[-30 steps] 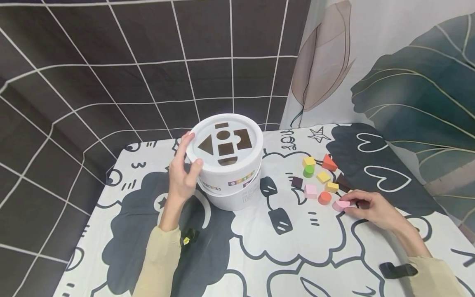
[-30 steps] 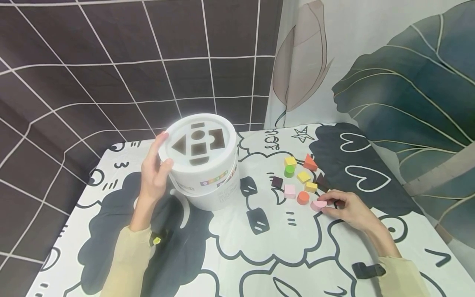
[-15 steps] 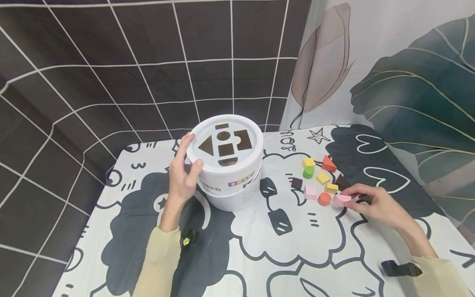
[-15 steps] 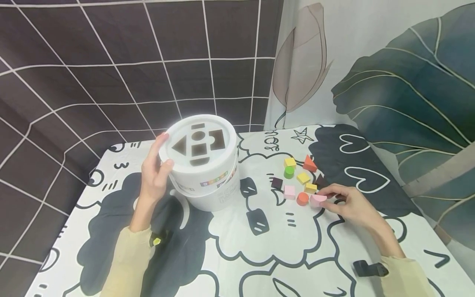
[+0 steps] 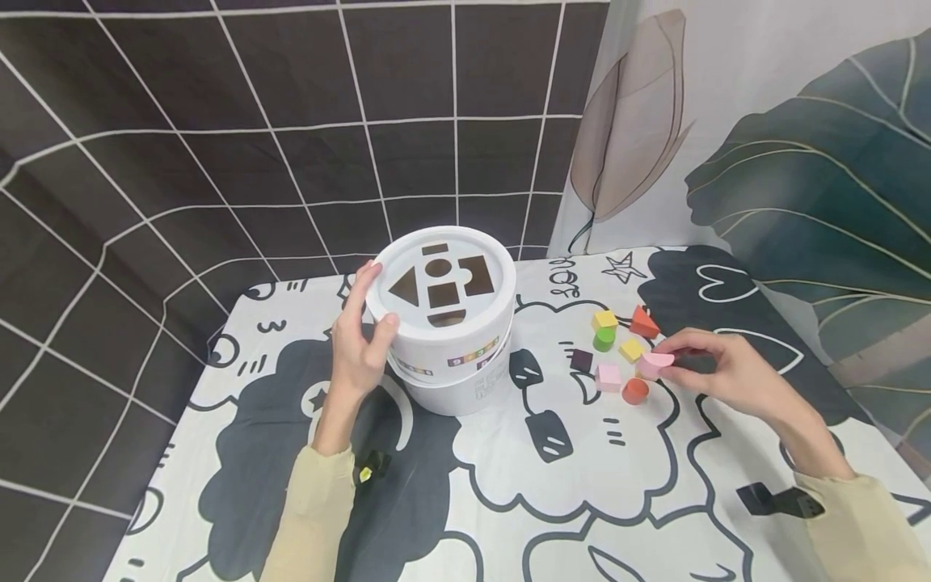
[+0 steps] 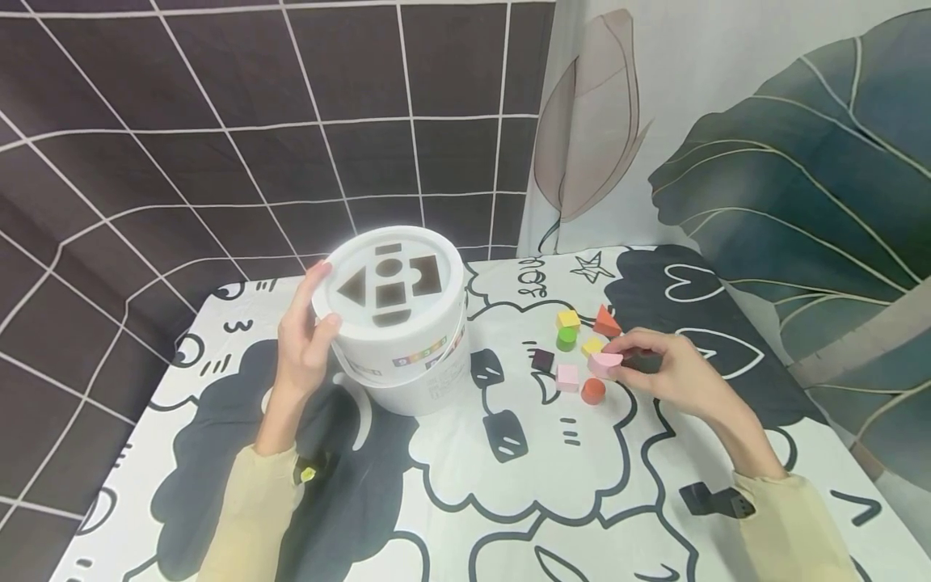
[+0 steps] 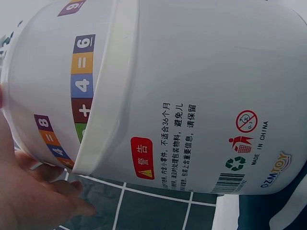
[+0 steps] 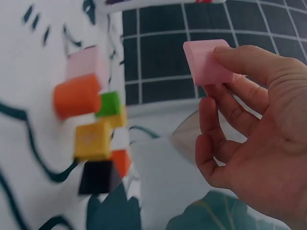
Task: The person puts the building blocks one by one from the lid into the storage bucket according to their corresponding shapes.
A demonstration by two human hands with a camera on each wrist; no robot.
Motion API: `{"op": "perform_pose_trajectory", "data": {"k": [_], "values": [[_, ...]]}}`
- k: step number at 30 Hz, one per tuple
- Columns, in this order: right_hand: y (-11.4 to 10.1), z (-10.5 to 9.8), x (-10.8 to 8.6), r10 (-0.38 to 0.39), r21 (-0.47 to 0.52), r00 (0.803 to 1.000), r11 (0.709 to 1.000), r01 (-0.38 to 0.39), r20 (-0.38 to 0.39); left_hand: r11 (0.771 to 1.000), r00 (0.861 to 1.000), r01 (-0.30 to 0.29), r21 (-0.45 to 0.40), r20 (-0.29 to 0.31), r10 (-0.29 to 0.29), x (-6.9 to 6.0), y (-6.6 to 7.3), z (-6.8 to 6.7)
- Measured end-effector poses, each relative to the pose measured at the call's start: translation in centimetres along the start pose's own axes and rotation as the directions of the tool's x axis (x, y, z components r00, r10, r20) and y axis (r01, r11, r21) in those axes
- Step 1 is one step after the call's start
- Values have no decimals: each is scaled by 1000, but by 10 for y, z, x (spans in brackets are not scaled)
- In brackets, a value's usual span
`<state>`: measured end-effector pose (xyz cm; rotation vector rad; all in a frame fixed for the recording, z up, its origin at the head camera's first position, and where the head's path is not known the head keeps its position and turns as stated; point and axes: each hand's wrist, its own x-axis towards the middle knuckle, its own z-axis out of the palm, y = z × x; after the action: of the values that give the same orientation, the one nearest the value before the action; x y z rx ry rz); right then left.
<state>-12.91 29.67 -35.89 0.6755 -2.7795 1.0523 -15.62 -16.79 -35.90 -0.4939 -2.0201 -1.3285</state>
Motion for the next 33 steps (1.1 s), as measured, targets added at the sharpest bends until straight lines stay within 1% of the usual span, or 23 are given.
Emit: {"op": "perform_pose_trajectory", "data": {"k": [4,9,15,19,21,24,27,33], "values": [[-14,-1,14,-42,14,999,999,42,-6,1000,1000,2,3,-5,-2,0,1,0],[-32,0,32,-68,39,998,997,68,2,1000,1000,1,7,-11,-1,-1,0,0],[-53,1,55,-148,68,989,987,147,3,1000,1000,1,7,-12,-1,-1,0,0],[-66,2,66,-152,102,988,983,151,1,1000,1000,-4,0,-11,4,0,0,1],[-72,4,71,-164,103,986,981,163,-2,1000,1000,-5,-1,-10,5,0,0,2],[-79,6,78,-200,118,980,973,200,-15,1000,1000,-6,-2,-12,6,0,0,2],[-87,8,85,-231,152,973,961,233,-29,1000,1000,-3,-2,-14,3,0,0,2],[-106,14,100,-252,225,967,942,251,-27,1000,1000,4,0,-9,-4,0,0,1]]}}
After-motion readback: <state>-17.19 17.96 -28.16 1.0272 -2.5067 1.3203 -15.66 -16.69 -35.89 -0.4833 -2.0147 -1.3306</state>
